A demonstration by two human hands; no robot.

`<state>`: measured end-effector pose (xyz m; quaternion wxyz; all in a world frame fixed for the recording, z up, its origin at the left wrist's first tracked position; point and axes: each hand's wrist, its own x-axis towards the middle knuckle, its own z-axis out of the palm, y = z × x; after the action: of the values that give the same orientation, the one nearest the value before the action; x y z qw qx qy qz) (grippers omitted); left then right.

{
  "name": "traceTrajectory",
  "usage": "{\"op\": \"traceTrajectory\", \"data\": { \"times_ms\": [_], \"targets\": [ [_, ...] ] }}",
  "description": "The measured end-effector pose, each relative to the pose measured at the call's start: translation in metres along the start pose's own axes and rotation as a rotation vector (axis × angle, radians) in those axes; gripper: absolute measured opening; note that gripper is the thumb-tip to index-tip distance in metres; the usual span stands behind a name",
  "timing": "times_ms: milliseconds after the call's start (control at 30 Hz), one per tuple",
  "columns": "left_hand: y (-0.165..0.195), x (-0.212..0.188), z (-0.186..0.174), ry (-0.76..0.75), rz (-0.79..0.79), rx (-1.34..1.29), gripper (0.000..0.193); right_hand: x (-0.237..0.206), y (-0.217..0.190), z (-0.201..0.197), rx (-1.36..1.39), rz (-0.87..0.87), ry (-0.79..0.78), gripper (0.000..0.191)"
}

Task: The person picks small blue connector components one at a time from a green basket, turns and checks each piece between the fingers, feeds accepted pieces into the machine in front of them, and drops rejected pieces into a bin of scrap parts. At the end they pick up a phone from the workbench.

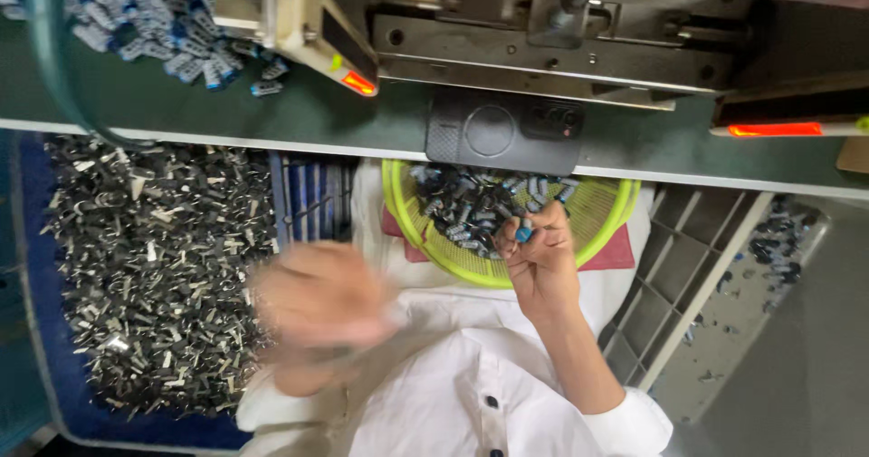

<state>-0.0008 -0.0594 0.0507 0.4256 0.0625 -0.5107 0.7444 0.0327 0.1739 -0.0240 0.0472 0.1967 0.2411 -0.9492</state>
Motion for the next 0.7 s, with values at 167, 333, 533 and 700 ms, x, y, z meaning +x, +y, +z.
{"op": "traceTrajectory", "data": {
  "times_ms": [167, 333, 533, 700],
  "targets": [
    [0.011, 0.007, 0.025, 0.528, 0.644, 1.469, 0.033, 0.028, -0.063, 0.085, -0.622, -0.675, -0.254, 0.022],
    [0.047, 0.006, -0.104, 0.471, -0.227, 3.385, 0.028, 0.107, -0.11, 0.147, -1.76, -1.552, -0.432, 0.043],
    [0.062, 0.015, -0.157, 0.551, -0.261, 3.745, 0.016, 0.129, -0.103, 0.137, -1.512, -1.334, -0.374, 0.033],
    [0.063, 0.026, -0.146, 0.888, -0.579, 3.47, 0.016, 0.127, -0.112, 0.141, -1.53, -1.255, -0.574, 0.035]
  ]
}}
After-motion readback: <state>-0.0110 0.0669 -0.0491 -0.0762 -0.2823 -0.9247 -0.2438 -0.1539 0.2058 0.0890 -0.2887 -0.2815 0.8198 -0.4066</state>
